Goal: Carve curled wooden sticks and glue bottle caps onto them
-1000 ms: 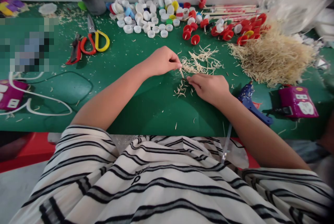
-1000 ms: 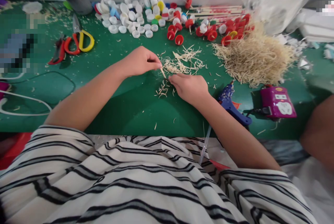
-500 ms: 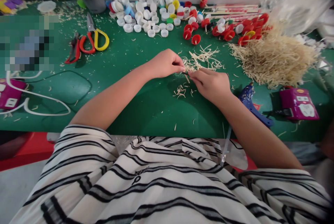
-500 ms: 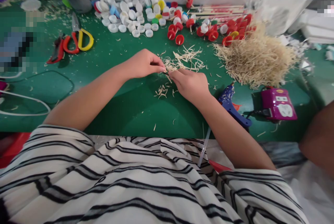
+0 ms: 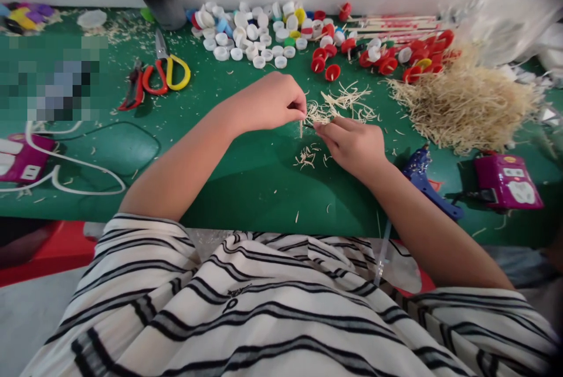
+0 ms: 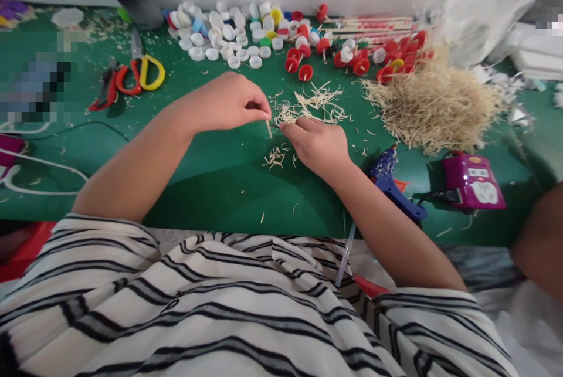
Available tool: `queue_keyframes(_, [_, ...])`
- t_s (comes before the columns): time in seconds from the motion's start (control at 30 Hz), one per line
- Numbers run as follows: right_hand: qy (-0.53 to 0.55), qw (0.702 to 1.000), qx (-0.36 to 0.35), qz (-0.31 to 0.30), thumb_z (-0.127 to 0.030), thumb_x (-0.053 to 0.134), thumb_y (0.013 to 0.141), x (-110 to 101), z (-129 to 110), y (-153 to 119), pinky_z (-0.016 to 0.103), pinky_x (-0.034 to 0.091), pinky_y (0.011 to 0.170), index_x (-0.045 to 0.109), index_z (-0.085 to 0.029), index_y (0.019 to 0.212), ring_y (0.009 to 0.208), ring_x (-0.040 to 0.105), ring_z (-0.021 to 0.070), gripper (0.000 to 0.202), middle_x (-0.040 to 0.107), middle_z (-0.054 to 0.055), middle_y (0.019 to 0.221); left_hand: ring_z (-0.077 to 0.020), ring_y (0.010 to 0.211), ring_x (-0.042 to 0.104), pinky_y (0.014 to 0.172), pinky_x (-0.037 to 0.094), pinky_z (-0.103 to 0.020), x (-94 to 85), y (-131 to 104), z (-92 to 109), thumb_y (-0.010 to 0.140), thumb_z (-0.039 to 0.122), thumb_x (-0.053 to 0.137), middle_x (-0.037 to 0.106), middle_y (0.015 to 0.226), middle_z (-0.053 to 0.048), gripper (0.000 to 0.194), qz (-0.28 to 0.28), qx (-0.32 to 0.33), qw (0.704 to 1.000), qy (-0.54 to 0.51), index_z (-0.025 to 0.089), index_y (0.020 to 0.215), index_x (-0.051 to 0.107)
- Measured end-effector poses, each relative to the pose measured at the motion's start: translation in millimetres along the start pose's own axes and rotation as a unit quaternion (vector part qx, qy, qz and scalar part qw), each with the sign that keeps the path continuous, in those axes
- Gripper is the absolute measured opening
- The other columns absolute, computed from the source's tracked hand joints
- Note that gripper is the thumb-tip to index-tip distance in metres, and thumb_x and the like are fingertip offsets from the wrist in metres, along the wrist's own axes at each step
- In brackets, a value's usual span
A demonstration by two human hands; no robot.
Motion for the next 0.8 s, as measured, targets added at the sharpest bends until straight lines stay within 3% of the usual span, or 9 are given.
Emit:
queue_keyframes(0.33, [-0.011,0.999,-0.022,-0.022,-0.036,0.044,0.116,1.3,-3.8,2.8,0.034,0.025,0.061,0.084,-0.028,0.115,0.08,0.062,0.0175,0.041,0.079,0.005,0.093,-0.0172,0.081,0.066,0.077,0.042,-0.032,9.5,5.5,-4.2,0.093,0.026,0.069,0.081,0.088,-0.005,0.019,0.007,0.021,0.999,-0.031,0.02,0.094,0.087])
queue_keyframes(0.8, [0.028,0.998,0.015,-0.056,-0.034,0.046,0.115,7.0,-9.5,4.4,0.034,0.027,0.061,0.082,-0.026,0.119,0.084,0.069,0.0175,0.037,0.084,0.004,0.11,-0.0165,0.071,0.06,0.073,0.039,-0.033,7.9,11.5,-10.8,0.093,0.032,0.07,0.08,0.086,-0.008,0.027,-0.018,-0.027,0.999,-0.033,0.019,0.104,0.09])
Point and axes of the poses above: each hand's wrist, its own y-axis towards the middle knuckle, its own x-axis out of the palm, z = x × y, the point moved 3 cm from there along y, towards the middle knuckle
